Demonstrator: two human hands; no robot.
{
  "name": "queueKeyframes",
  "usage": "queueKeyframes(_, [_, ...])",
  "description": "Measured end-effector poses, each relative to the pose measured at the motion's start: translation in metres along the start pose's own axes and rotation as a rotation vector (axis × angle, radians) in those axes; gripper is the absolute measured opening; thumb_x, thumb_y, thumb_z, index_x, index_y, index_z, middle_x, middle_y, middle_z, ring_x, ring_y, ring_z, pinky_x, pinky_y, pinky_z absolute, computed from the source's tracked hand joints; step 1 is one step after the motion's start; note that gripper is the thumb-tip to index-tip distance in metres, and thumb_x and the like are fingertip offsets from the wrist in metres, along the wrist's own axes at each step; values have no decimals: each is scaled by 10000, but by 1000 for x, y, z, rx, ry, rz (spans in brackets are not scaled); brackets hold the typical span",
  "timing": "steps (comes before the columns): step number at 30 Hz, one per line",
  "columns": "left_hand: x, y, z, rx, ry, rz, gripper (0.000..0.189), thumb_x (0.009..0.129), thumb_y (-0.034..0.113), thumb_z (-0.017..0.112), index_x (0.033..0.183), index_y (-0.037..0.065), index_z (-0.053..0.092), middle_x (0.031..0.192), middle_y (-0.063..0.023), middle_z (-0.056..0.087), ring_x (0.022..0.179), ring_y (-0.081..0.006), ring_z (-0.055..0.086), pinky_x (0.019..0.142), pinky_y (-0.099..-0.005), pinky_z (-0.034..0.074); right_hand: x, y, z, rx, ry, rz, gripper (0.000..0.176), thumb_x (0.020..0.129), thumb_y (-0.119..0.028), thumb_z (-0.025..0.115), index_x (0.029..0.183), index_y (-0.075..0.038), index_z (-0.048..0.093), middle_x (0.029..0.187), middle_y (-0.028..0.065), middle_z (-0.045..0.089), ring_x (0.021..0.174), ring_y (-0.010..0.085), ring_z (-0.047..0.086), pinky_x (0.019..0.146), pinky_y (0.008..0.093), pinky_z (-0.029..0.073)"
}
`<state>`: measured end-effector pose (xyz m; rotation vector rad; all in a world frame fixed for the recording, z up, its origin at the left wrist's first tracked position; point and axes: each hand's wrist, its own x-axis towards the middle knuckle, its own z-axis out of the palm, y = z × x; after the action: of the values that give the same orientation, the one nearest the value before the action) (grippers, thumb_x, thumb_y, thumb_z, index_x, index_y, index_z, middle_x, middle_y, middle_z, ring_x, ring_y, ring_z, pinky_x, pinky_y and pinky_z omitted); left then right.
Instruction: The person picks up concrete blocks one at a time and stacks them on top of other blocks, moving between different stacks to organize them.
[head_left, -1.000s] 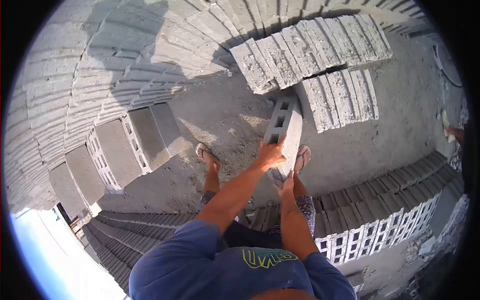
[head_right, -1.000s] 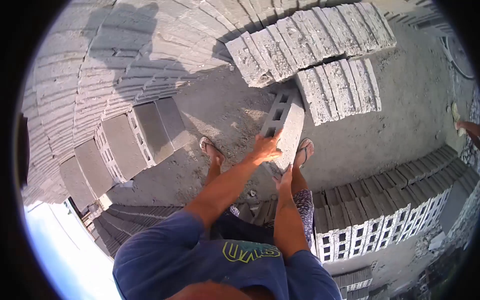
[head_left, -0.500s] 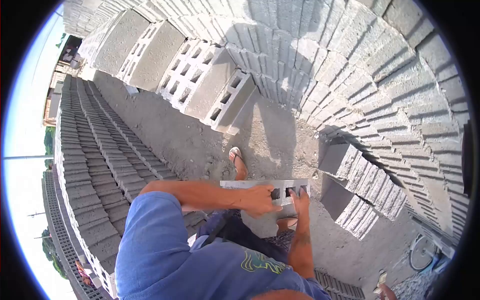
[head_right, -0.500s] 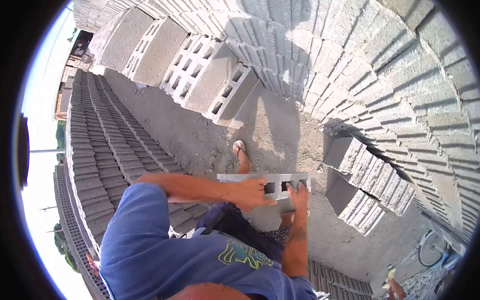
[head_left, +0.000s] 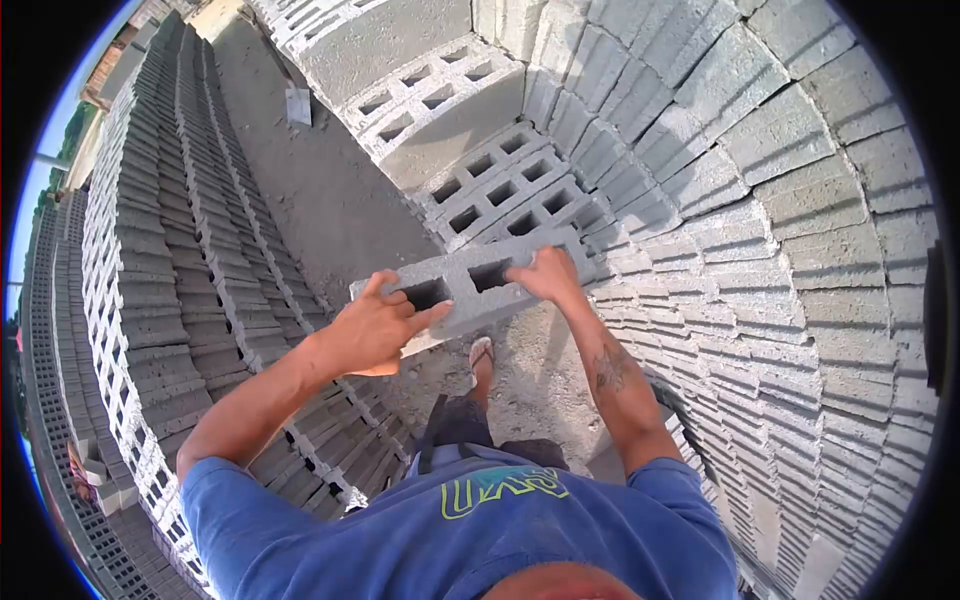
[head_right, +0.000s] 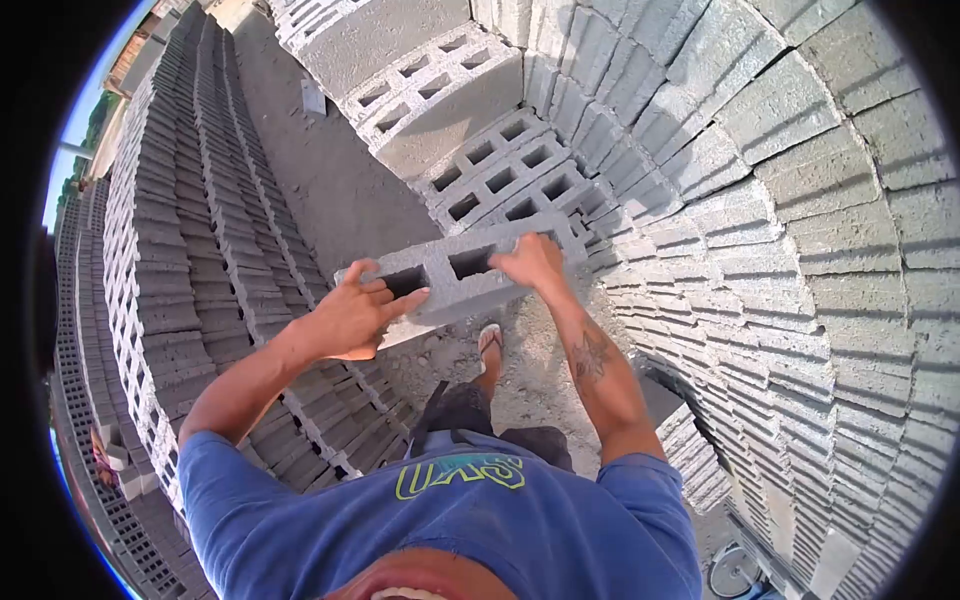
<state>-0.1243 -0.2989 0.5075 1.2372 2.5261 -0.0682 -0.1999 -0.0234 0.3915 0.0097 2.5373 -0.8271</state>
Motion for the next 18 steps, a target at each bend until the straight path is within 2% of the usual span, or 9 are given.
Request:
queueKeyframes(2, [11,-37,12,-70,189,-100,897,593,59,681,1427,142,362,793,-37,605,851,-225,588,1020,-486,252,59,-45,-39,-178,64,-78,515,609,-426,711,803,50,696,893,256,671,885,385,655,788,435,515])
queueKeyframes(3, [22,-56,19,-47,265,-136,834,619,63,653,1409,152,400,784,-48,608,859,-221,588,1023,-475,279,91,-59,-51,-234,107,-115,509,613,-415,711,828,45,697,914,255,670,903,384,653,801,431,513])
queueKeyframes(7, [81,-133,53,-59,372,-275,815,637,88,670,1403,186,409,783,-46,603,869,-220,579,1021,-473,283,195,-102,-85,-435,241,-219,495,622,-389,710,888,28,699,961,247,670,937,378,648,846,419,504])
queueKeyframes(10, [127,-187,93,-130,405,-342,800,665,128,687,1407,226,404,806,-41,591,892,-217,565,1029,-487,274,272,-103,-83,-491,222,-199,480,627,-407,704,871,6,708,960,233,675,947,366,649,854,401,501])
queueKeyframes(11, [146,-202,111,-135,488,-362,787,678,139,689,1406,237,407,816,-37,579,903,-211,559,1034,-497,267,290,-98,-84,-486,213,-206,480,627,-407,704,871,6,708,960,233,675,947,366,649,854,401,501])
queueKeyframes(12, [160,-210,113,-142,566,-378,773,690,151,691,1404,248,411,826,-32,567,913,-205,553,1040,-506,259,301,-91,-83,-483,196,-190,482,633,-425,704,862,-1,711,944,229,678,933,365,651,841,400,502])
queueKeyframes(14, [174,-209,120,-122,590,-435,704,732,143,659,1389,256,432,824,-28,538,920,-193,543,1045,-512,248,324,-90,-81,-469,167,-170,485,639,-444,705,852,-8,715,928,224,681,919,363,653,827,400,502])
queueKeyframes(16, [175,-208,120,-108,595,-437,717,753,242,709,1403,253,408,824,-15,520,889,-190,533,1027,-524,249,311,-81,-79,-535,239,-198,496,645,-489,708,807,-20,722,876,220,685,875,361,654,795,408,495])
queueKeyframes(18, [176,-210,120,-89,560,-447,714,761,251,706,1406,264,401,819,-8,503,871,-190,524,1024,-516,261,316,-81,-77,-545,258,-191,508,656,-503,712,747,-4,716,800,215,684,790,365,656,786,428,482])
